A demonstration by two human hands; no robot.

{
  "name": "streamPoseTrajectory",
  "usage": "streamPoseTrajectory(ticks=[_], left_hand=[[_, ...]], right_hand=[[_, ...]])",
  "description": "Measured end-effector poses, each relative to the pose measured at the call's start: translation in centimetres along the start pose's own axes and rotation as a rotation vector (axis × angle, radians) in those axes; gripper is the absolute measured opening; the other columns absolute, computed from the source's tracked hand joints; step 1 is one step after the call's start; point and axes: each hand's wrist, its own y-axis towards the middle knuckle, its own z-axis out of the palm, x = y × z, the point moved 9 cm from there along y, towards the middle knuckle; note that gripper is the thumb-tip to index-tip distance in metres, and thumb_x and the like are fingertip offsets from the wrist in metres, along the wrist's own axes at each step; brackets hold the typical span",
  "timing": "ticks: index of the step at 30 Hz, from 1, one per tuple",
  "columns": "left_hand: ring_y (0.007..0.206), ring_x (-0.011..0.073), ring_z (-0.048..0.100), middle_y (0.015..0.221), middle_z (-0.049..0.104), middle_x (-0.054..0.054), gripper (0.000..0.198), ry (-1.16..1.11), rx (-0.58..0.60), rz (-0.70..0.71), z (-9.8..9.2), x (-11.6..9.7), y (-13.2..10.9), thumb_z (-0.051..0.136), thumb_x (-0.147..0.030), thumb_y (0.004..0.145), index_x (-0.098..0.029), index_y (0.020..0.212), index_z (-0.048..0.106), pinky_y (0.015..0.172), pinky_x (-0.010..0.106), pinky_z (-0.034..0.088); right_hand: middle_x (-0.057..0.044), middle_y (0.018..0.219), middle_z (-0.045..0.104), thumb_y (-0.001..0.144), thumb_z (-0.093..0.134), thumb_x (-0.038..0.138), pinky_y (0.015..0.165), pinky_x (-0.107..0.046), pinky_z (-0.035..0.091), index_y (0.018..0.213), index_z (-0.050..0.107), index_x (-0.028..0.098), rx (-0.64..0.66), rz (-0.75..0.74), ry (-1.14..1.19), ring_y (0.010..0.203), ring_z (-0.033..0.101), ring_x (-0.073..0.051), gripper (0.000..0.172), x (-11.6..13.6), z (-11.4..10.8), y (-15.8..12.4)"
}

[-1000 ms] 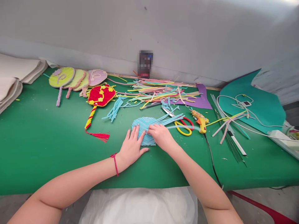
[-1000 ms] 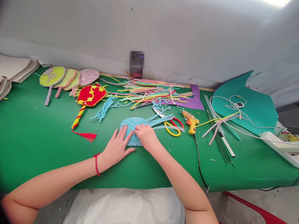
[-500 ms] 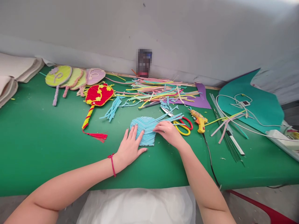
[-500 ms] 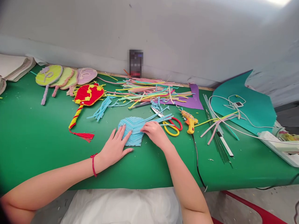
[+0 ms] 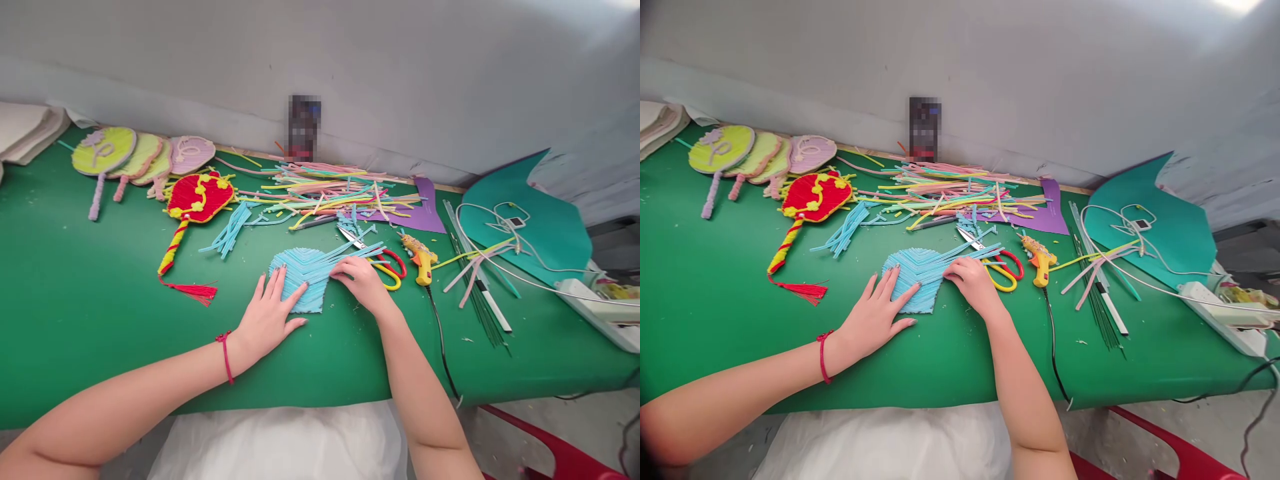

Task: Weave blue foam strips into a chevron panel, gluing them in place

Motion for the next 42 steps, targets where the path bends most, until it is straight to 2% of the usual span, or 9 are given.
streamPoseTrajectory(ticks=[9,13,18,23,27,34,42], left_hand=[[0.136,0.0377,0.03,0.15,0.03,0.018,0.064,-0.004,-0.022,0.0,0.1,0.0,-0.1,0.05,-0.058,0.083,-0.029,0.14,0.04,0.108,0.054,0.026],[0.136,0.0381,0.029,0.149,0.03,0.018,0.064,-0.011,-0.024,0.0,0.0,0.0,-0.1,0.05,-0.057,0.083,-0.03,0.14,0.04,0.107,0.054,0.026],[0.136,0.0376,0.029,0.15,0.028,0.017,0.064,-0.018,-0.021,-0.003,0.1,0.0,-0.1,0.051,-0.057,0.083,-0.03,0.14,0.04,0.108,0.054,0.026],[0.135,0.0368,0.031,0.15,0.029,0.015,0.064,-0.016,-0.002,-0.007,-0.1,0.0,0.0,0.051,-0.057,0.083,-0.03,0.139,0.041,0.107,0.054,0.027],[0.135,0.0374,0.031,0.149,0.032,0.018,0.063,-0.008,0.008,-0.011,-0.2,-0.1,-0.1,0.049,-0.058,0.083,-0.029,0.139,0.042,0.108,0.054,0.026],[0.136,0.0354,0.03,0.15,0.031,0.015,0.065,-0.003,-0.015,-0.039,-0.4,0.0,-0.2,0.051,-0.058,0.083,-0.028,0.14,0.04,0.109,0.054,0.023],[0.137,0.0356,0.028,0.149,0.032,0.017,0.068,0.0,0.003,-0.055,-0.2,0.1,-0.2,0.048,-0.06,0.083,-0.027,0.141,0.038,0.11,0.054,0.023]], right_hand=[[-0.003,0.085,0.065,0.089,0.053,0.023,0.08,-0.032,0.045,0.083,0.067,0.021,-0.034,0.028,0.078,0.083,0.06,-0.017,0.015,0.0,-0.2,0.1],[-0.004,0.083,0.064,0.089,0.052,0.021,0.077,-0.031,0.047,0.081,0.066,0.021,0.002,0.061,0.152,0.081,0.06,-0.017,0.016,-0.1,0.1,0.2],[-0.004,0.086,0.063,0.089,0.051,0.022,0.079,-0.032,0.048,0.086,0.065,0.022,-0.044,0.034,0.136,0.085,0.059,-0.018,0.014,0.9,-0.3,0.1],[-0.004,0.084,0.059,0.09,0.051,0.026,0.079,-0.031,0.048,0.088,0.065,0.022,-0.017,-0.007,0.173,0.085,0.058,-0.017,0.014,2.0,1.3,0.5],[-0.003,0.079,0.057,0.089,0.053,0.026,0.071,-0.029,0.048,0.083,0.064,0.02,0.012,0.028,0.268,0.076,0.056,-0.015,0.014,1.5,2.4,0.8],[-0.003,0.081,0.058,0.088,0.054,0.027,0.07,-0.029,0.049,0.086,0.066,0.021,0.004,0.038,0.283,0.077,0.056,-0.015,0.014,0.9,2.5,0.5],[-0.004,0.082,0.059,0.089,0.054,0.028,0.071,-0.03,0.05,0.086,0.065,0.022,0.005,0.04,0.279,0.077,0.057,-0.016,0.014,1.0,2.5,0.5]])
